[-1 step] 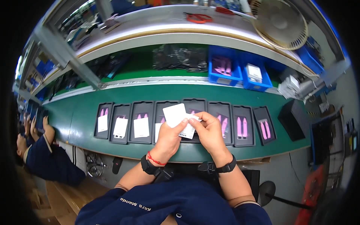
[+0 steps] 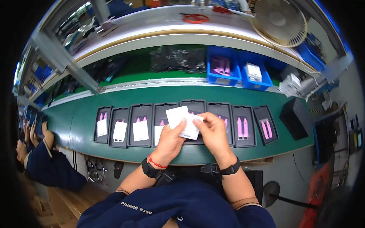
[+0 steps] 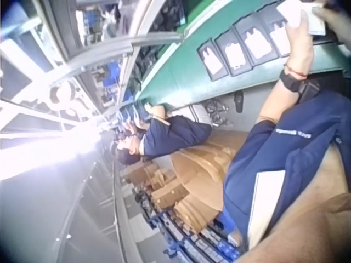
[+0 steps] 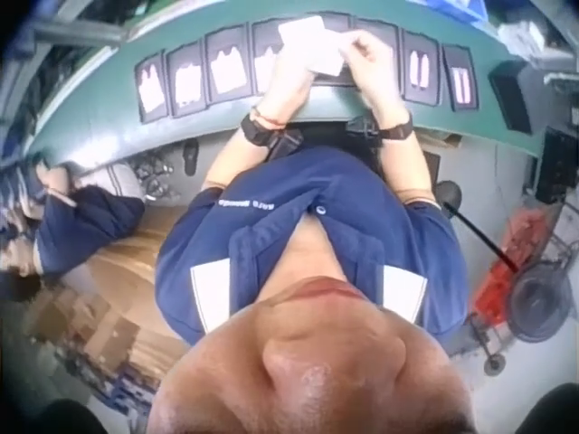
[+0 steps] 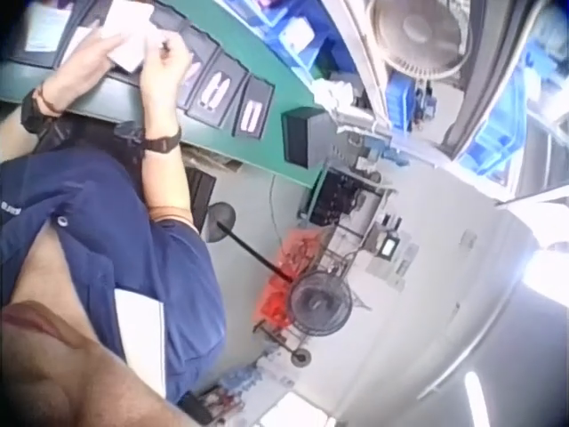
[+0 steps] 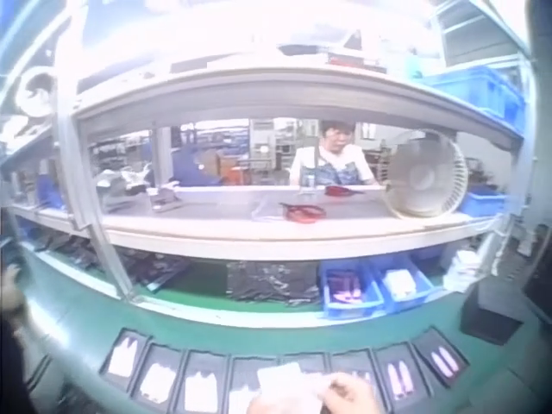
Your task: The recorder is assembling electronic device housings or screens by placing components into frames, applying labels, and packaging them into static bags on an industrial assembly line.
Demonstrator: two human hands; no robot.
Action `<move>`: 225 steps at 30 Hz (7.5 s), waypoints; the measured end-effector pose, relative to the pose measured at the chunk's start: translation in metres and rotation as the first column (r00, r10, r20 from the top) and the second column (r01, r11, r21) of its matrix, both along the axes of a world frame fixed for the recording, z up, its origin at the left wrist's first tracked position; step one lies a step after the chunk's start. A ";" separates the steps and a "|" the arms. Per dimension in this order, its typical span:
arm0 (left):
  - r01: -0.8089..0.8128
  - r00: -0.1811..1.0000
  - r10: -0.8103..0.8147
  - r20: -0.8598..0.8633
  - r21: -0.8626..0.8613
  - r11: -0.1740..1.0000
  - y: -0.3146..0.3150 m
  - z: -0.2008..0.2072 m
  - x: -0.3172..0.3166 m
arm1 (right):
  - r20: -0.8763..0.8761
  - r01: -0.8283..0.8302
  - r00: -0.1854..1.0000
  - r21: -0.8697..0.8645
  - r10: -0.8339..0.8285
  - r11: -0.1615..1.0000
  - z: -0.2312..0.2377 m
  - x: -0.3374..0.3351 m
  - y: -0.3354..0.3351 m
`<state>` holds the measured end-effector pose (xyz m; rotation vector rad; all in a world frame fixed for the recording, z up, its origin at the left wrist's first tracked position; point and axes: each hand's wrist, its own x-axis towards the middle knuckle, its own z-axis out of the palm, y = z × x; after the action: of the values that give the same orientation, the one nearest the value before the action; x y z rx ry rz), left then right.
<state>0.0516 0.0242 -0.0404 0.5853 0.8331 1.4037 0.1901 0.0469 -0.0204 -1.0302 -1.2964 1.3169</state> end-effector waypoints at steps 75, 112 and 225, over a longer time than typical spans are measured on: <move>0.597 -0.033 0.403 -0.915 0.305 0.742 0.176 0.046 0.022 | 0.895 0.226 0.133 0.390 -0.425 0.893 -0.035 0.147 -0.003; 0.552 -0.361 0.166 -0.918 -0.067 0.831 0.269 0.021 -0.170 | 0.936 -0.524 0.350 0.170 0.029 0.835 0.001 -0.126 0.275; 0.403 -0.320 0.597 -0.736 0.464 0.788 0.103 0.062 -0.244 | 0.919 -0.694 0.317 0.393 -0.234 0.603 -0.006 -0.116 -0.004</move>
<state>-0.1922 0.1270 0.0217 2.6823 1.8225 0.9317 0.0743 0.0427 -0.0263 -0.8980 -2.7385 0.0017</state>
